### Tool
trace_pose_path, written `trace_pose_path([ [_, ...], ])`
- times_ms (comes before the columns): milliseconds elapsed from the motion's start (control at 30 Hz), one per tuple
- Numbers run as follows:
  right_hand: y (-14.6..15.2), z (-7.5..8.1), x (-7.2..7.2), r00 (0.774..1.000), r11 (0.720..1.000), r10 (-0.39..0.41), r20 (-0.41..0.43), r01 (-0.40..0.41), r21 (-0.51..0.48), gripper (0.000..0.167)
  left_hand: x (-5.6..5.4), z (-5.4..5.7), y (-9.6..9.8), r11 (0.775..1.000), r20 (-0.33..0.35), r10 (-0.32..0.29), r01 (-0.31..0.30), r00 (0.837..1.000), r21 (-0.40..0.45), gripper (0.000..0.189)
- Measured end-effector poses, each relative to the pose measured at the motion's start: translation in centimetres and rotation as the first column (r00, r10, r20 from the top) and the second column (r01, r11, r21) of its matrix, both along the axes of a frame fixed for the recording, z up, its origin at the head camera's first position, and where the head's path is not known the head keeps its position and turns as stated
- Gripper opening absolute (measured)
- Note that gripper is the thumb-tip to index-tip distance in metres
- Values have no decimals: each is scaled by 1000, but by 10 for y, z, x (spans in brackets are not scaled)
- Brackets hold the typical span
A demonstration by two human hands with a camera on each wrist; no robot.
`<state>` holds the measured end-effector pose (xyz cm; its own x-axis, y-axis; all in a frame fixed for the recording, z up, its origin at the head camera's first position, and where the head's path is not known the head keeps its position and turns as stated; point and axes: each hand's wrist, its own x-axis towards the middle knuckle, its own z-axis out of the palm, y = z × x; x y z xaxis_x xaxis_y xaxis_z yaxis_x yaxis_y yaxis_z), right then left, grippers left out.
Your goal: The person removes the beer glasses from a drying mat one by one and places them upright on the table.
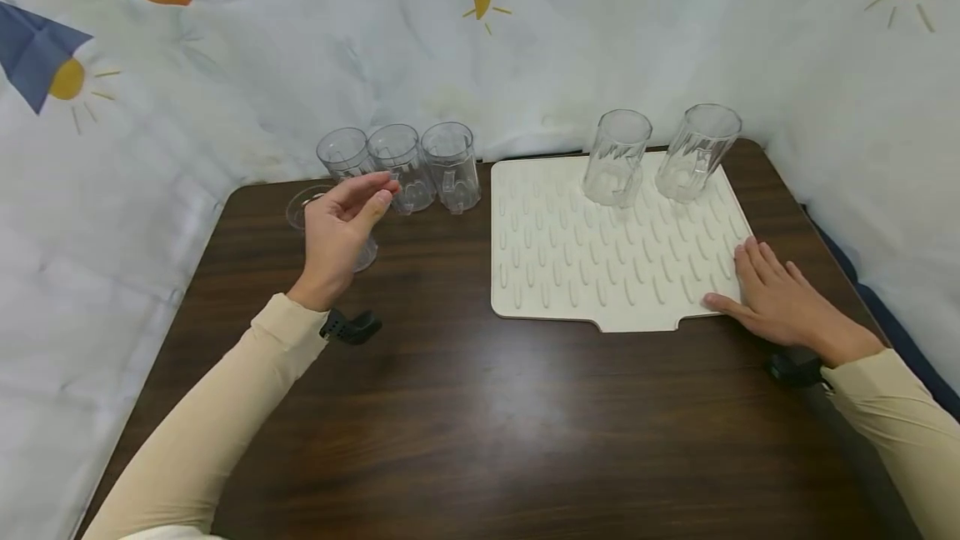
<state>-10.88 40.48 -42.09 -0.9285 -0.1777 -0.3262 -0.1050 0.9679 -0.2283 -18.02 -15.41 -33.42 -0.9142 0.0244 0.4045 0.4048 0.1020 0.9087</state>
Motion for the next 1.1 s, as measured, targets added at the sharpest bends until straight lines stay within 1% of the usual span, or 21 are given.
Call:
trace_pose_path([
  [100, 0, 0, 0, 1000, 1000, 1, -2, -1, -5, 108, -3, 0, 13, 999, 3, -21, 21, 1000, -36, 33],
  [267, 0, 2, 0, 1000, 1000, -3, -1, 3, -3, 108, -8, -1, 36, 996, 1, -62, 62, 998, -65, 33],
  [467, -1, 1, 0, 1000, 1000, -2, 1, 2, 0, 108, -15, -5, 64, 992, 11, -114, 115, 993, -56, 32],
  [600, -1, -1, 0, 1000, 1000, -2, -3, 2, -2, 108, -18, -8, 83, 986, 37, -165, 166, 986, -35, 32],
  [700, -1, -2, 0, 1000, 1000, -5, -6, 5, -3, 108, -20, -13, 96, 979, 67, -200, 202, 978, -21, 32],
  [800, -3, -2, -1, 1000, 1000, -6, -9, 6, 0, 108, -22, -18, 108, 975, 82, -221, 223, 972, -10, 32],
  [1100, -2, -3, -1, 1000, 1000, -15, -13, 15, 0, 108, -32, -31, 143, 959, 72, -284, 284, 956, -2, 32],
])
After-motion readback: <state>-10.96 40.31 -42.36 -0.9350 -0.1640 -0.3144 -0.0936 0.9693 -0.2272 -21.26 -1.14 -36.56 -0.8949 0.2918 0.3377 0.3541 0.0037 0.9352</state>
